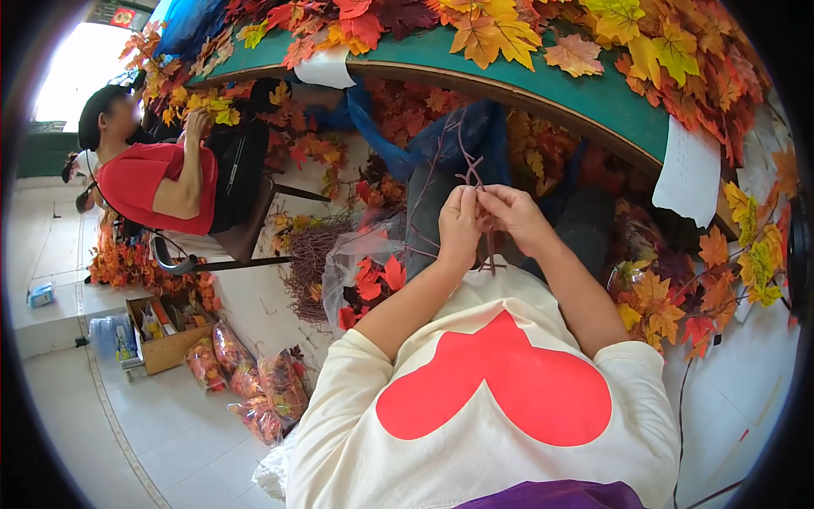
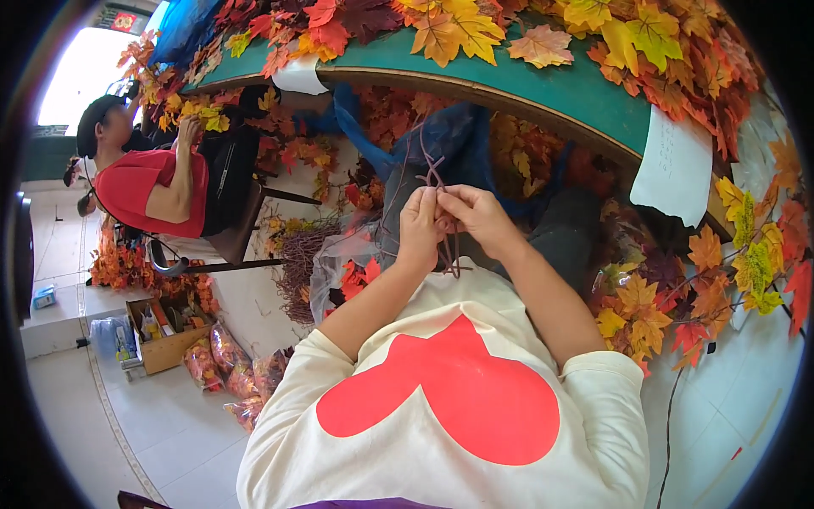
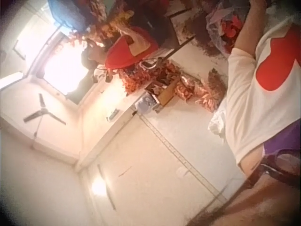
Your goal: Assembling artificial maple leaves onto plastic stems to create decorative foliage branches.
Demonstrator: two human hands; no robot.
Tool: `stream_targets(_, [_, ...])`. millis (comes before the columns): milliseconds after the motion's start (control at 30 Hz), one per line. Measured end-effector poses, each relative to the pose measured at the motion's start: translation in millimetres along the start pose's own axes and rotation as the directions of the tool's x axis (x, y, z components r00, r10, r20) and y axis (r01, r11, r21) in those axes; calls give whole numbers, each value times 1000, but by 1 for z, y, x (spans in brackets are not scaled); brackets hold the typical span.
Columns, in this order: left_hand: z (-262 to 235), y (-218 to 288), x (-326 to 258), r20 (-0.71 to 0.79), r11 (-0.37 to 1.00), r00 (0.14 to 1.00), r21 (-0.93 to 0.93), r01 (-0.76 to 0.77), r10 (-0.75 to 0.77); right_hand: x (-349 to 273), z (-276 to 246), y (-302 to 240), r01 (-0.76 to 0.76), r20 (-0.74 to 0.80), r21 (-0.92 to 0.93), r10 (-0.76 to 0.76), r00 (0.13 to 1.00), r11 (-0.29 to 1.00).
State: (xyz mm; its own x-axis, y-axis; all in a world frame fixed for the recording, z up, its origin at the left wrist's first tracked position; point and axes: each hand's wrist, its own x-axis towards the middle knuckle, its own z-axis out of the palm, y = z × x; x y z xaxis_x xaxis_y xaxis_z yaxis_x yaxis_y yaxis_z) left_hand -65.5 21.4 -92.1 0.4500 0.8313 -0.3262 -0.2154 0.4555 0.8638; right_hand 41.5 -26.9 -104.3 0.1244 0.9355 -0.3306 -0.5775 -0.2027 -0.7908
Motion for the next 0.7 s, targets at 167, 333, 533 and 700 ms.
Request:
stream_targets(167, [-10, 10, -5, -83, 988, 995, 143, 66, -54, 7, -2, 2, -117, -76, -66, 112, 991, 991])
stream_targets(333, [-28, 29, -24, 103, 701, 719, -163, 694, -687, 21, -41, 9, 219, 106, -970, -628, 771, 105])
stream_targets(533, [-34, 86, -57, 110, 753, 757, -85, 652, -644, 65, -116, 64, 118, 146, -989, -689, 710, -88])
stream_targets(700, [-120, 170, -91, -186, 960, 981, 279, 3, 51, 33, -186, 16, -446, -541, -839, -395, 742, 312])
